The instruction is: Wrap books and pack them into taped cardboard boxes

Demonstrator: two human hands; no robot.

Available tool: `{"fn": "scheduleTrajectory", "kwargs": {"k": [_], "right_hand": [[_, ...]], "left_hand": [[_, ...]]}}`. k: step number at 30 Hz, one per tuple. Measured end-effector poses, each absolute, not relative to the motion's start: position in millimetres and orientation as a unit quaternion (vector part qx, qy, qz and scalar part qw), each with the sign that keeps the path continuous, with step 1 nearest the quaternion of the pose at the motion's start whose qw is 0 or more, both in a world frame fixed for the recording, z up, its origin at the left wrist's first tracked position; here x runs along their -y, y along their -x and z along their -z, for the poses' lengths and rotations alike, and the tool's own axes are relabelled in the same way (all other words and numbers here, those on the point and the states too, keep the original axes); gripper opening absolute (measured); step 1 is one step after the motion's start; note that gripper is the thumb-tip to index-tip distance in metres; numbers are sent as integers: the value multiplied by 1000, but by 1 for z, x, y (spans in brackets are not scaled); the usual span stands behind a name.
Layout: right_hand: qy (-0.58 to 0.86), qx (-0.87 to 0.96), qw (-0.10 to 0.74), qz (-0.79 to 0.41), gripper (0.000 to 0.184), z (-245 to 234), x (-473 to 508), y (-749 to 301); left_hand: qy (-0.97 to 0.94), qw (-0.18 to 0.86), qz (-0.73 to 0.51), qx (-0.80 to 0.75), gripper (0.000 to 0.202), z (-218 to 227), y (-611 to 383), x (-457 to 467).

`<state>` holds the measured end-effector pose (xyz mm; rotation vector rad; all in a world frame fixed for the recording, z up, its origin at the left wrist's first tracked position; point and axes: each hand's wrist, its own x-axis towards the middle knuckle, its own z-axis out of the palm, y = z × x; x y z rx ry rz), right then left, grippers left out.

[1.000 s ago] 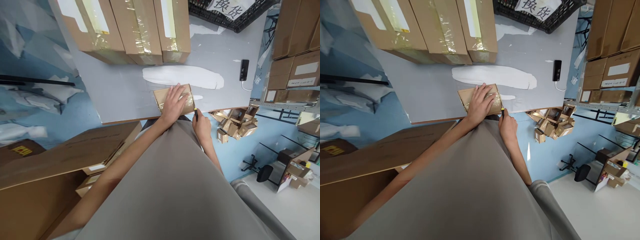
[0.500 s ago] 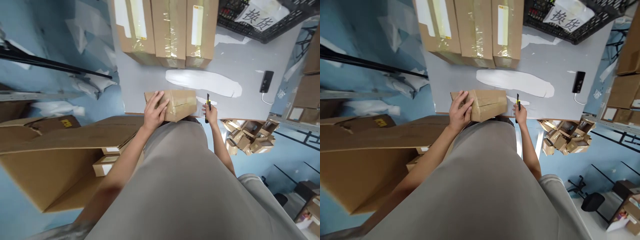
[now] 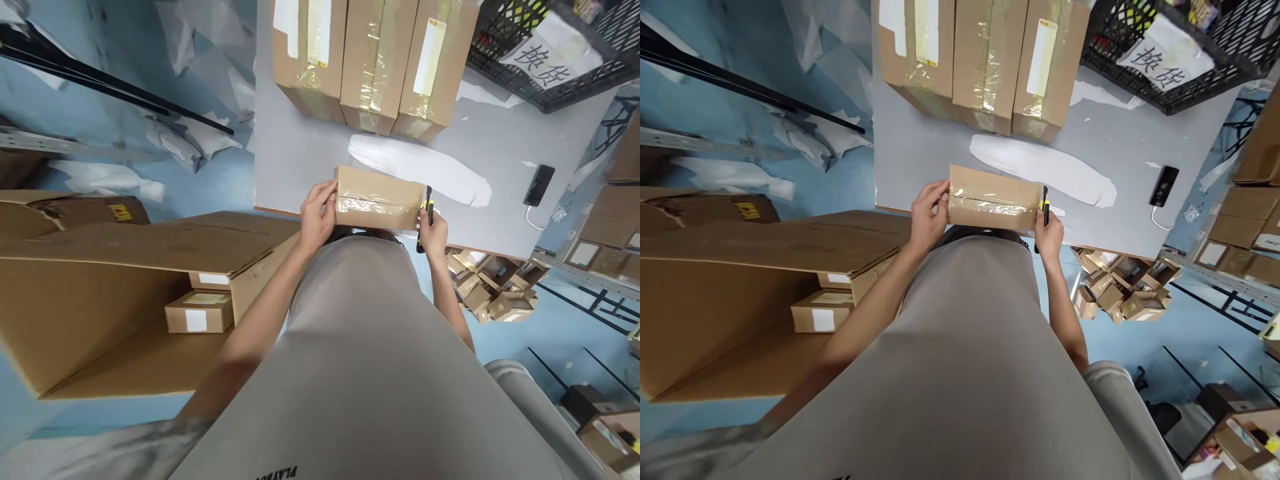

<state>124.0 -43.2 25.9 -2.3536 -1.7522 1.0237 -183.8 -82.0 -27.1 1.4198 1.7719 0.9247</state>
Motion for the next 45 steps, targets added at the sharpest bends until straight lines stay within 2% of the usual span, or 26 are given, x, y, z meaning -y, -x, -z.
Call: {"fn": "scheduleTrajectory", "kwargs": {"k": [5,12,17,21,27,45], "right_hand": [[791,550,-55,-261,46,-48,32,-135],[725,646,-25,-237,50,-76,25,-125],[610,734,-128,-271,48,-95,15,-74],[537,767,-227,-266,50,-98,2,-35],[484,778,-321,-238,51,-92,-13,-12],[429,801,-374,-185,51,-98,-23,10]], "left_hand": [[-503,444,-348,-654,63,68,164,61],[-548,486,-361,-577,76,65,179,55],[-556,556,-334,-519,89,74,185,52],[-530,602,-337,-493,91,82,189,51],[-519,617,-337,-487,83,85,187,50],[-518,623,-333,-482,88,91,186,50]]}}
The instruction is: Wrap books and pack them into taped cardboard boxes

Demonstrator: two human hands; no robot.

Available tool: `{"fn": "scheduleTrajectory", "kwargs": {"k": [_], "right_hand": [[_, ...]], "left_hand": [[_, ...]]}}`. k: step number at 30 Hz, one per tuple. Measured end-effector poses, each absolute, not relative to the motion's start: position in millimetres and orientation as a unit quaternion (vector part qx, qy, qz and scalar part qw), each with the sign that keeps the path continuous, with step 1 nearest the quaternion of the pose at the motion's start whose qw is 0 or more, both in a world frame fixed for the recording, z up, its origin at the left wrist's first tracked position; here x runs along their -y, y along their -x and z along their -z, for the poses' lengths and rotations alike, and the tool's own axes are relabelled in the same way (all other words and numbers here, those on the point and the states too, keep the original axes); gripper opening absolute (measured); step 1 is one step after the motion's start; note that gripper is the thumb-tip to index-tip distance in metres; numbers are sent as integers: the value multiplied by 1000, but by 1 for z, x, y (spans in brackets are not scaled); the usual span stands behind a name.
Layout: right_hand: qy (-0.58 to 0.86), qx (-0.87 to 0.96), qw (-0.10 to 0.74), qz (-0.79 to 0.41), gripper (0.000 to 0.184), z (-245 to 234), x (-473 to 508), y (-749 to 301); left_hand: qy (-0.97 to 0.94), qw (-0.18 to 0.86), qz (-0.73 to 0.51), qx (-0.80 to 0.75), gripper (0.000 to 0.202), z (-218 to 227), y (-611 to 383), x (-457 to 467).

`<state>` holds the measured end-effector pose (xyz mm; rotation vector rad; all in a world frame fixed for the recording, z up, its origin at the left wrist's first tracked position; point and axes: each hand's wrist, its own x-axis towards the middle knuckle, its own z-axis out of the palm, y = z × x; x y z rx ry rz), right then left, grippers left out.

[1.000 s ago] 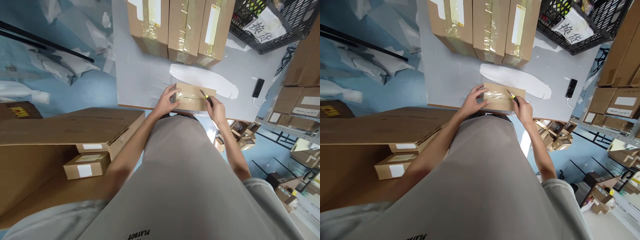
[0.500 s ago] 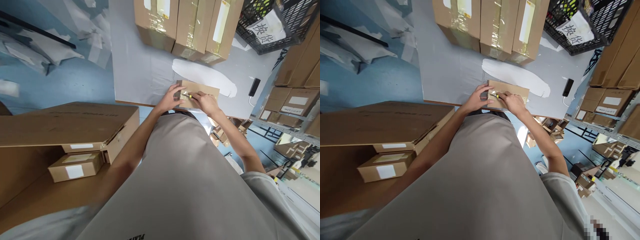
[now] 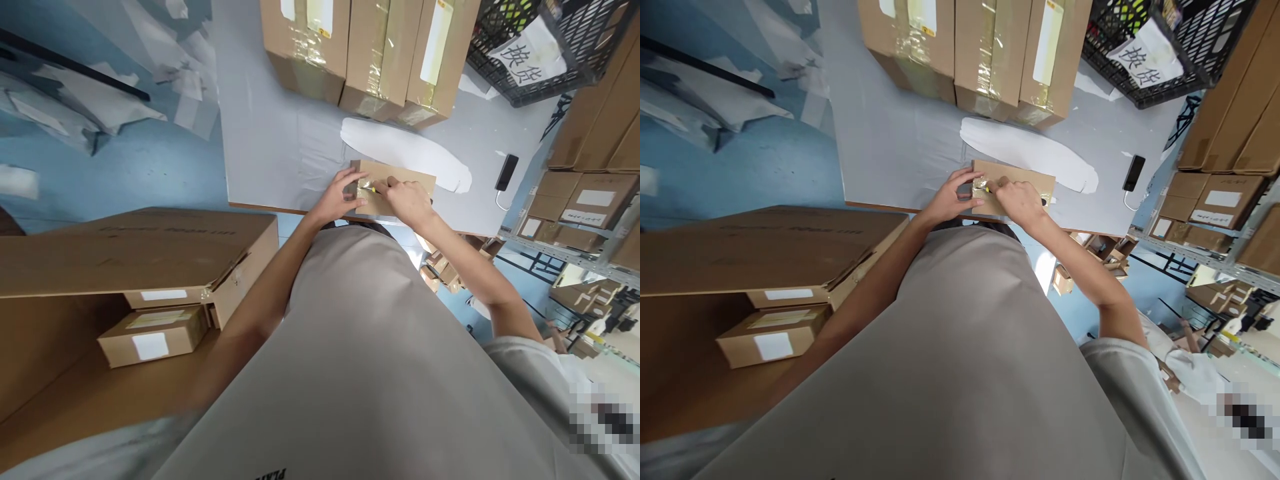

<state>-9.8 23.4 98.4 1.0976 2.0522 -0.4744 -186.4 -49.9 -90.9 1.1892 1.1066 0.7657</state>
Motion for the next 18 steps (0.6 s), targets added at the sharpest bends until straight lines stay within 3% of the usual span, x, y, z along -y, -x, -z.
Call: {"fn": "scheduleTrajectory", "kwargs": {"k": [8,18], "right_hand": [[-435,-778,417,178,55,-110,-26,-9],[-437,-779,427,143,52,-112,-19,-111]], "left_hand": [[-502,631,-339,-485,101,96,189,52],[-458,620,-365,-522,96,96,184,59]]}}
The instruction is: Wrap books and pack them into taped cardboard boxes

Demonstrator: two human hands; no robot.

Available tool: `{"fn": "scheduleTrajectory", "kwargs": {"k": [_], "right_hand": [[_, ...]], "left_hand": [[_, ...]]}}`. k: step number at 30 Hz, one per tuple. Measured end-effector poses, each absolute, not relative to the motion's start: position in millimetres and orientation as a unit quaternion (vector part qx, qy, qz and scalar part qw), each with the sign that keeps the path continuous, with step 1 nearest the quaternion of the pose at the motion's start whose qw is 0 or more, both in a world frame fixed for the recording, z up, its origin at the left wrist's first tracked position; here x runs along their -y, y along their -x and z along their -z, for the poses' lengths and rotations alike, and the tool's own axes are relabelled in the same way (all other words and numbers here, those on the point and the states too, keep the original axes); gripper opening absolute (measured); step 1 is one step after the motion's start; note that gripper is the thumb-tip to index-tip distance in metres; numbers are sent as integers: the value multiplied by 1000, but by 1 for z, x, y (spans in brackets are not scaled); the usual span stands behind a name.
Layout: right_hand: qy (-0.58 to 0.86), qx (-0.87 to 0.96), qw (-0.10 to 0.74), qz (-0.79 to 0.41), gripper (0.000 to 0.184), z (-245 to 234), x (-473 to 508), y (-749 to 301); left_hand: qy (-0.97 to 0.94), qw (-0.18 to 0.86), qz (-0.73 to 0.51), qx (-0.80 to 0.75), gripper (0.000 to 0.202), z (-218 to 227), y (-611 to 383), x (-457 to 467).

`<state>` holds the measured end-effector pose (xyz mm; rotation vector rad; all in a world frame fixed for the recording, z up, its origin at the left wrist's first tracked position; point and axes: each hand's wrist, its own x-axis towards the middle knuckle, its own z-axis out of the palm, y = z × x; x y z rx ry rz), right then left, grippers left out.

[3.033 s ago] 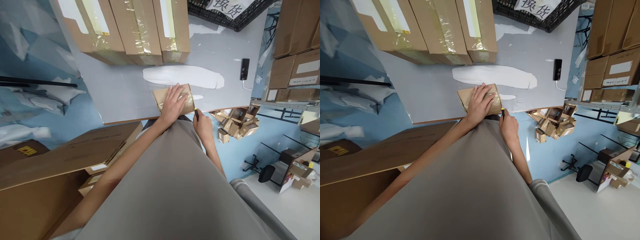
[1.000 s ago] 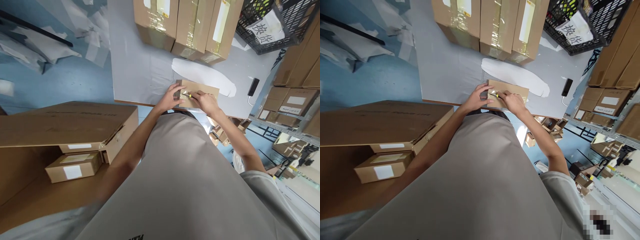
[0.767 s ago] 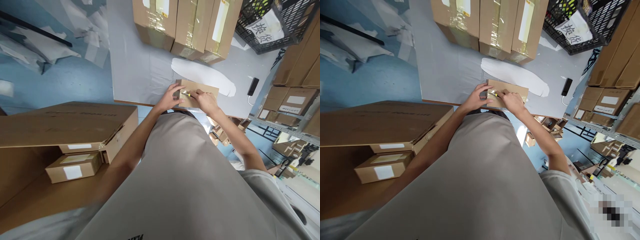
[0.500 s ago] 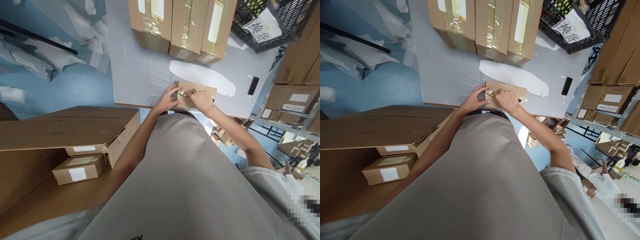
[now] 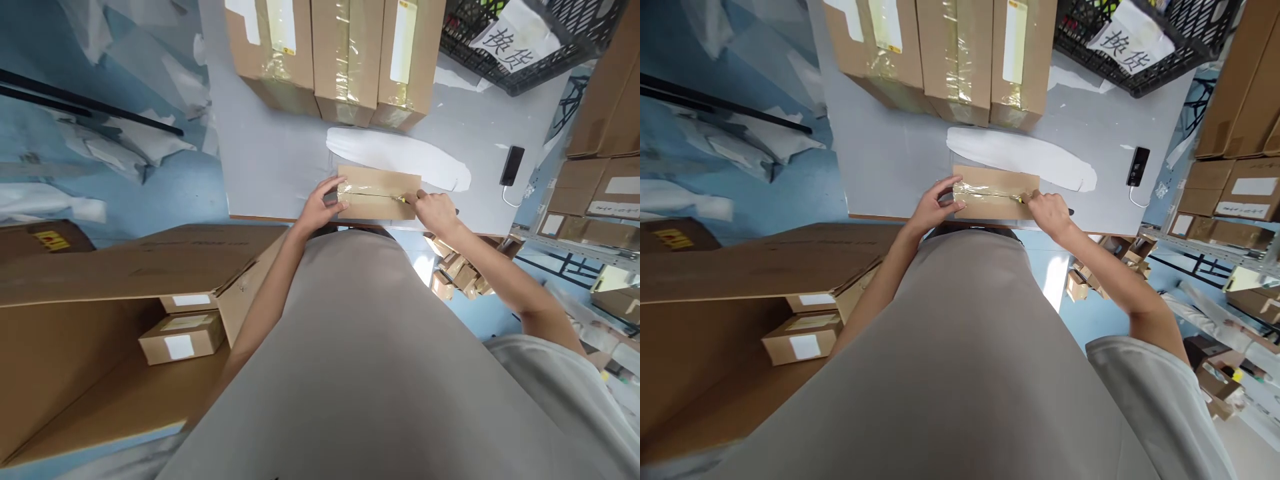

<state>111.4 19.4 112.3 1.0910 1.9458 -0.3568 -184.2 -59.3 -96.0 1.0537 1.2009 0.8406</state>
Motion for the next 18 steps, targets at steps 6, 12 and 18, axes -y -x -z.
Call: {"fn": "scheduleTrajectory", "kwargs": {"k": [6,12,18], "right_hand": [[-427,-790,405,172,46,-109,-26,-117],[-415,-800,389,189,55,-106,-33,-126],[-416,-811,353,209,51,-104,-36,-132]], "left_hand": [[-427,608,-372,-557,89,93,180,63],[-410,589,-382,-582,85,90,173,63],[-394,524,-398,-642,71,81,160,59]]}}
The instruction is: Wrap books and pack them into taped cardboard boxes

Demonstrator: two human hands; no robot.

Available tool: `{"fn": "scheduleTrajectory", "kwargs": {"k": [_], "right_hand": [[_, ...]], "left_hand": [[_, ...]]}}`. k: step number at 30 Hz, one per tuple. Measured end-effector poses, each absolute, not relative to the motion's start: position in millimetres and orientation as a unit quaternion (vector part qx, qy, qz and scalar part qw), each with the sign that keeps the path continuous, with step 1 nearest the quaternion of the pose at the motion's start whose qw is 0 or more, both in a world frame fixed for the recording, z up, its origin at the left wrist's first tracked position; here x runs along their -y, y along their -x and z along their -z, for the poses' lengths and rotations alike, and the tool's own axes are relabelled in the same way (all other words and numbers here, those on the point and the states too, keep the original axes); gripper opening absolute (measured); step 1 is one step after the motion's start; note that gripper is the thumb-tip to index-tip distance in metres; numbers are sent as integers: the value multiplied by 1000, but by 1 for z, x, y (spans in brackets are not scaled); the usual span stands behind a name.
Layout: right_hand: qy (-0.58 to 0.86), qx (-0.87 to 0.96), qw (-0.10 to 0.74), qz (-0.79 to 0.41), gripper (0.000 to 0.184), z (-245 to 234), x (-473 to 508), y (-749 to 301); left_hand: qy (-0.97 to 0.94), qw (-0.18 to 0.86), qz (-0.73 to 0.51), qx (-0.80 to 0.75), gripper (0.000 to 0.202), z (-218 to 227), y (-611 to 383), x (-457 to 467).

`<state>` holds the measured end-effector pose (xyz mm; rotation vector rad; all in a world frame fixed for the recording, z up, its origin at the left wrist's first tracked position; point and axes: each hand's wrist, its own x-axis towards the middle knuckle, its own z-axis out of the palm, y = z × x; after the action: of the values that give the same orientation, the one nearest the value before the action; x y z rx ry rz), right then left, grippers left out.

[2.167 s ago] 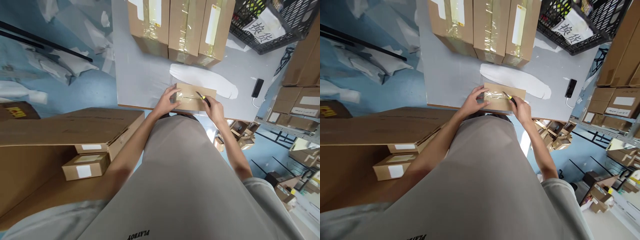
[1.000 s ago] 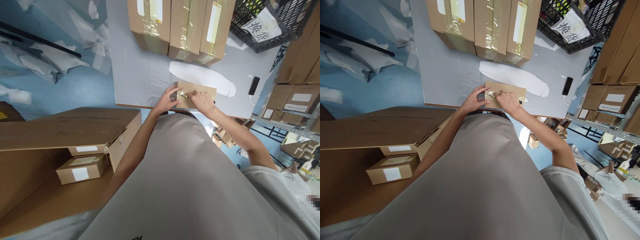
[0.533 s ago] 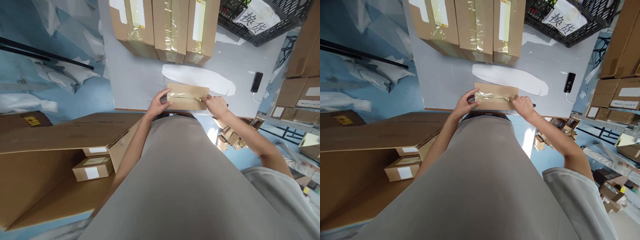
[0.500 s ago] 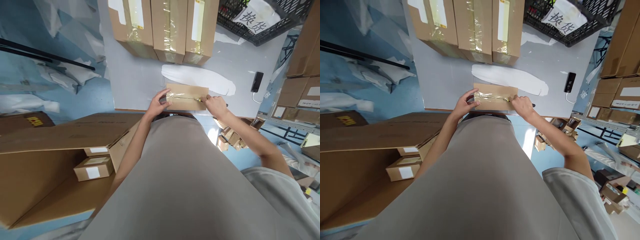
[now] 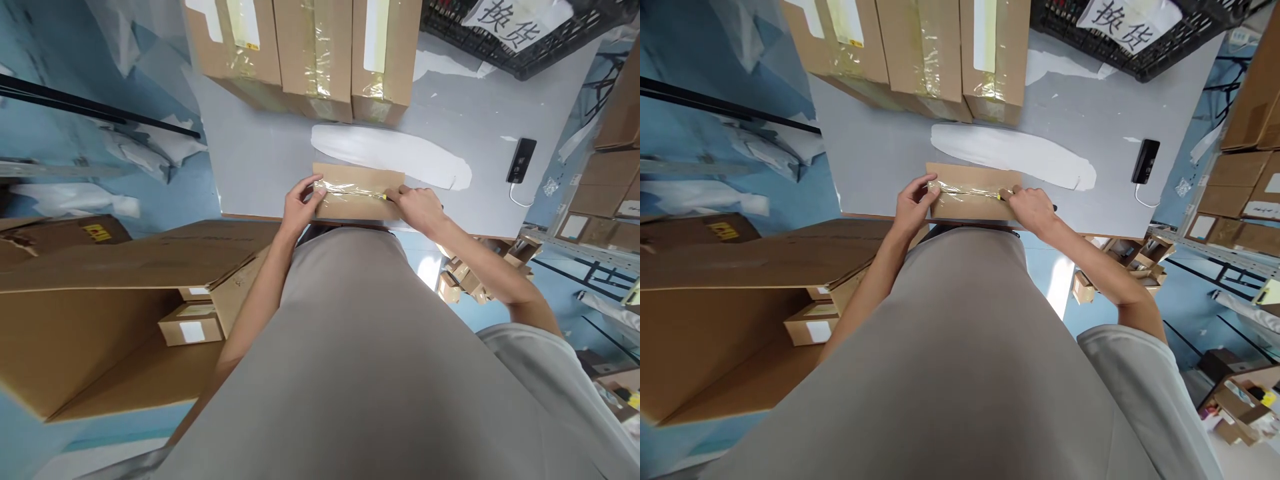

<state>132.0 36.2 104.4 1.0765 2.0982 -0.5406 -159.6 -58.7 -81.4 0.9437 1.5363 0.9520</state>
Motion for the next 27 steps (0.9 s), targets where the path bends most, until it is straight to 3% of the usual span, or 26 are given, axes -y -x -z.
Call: {"fn": "scheduleTrajectory", "kwargs": {"k": [12,17,27], "right_hand": [[-355,-839,349,221,46,-83,-51,-125],[-374,-819,384,206,40,-94,-52,-135],[-410,-792,407,195,41,-107,-43,-173]], "left_hand": [[-375,456,-415,-692,70,74,141,57],[-376,455,-409,-696,77,74,142,58],[-380,452,-402,-700,69,84,144,61]]}}
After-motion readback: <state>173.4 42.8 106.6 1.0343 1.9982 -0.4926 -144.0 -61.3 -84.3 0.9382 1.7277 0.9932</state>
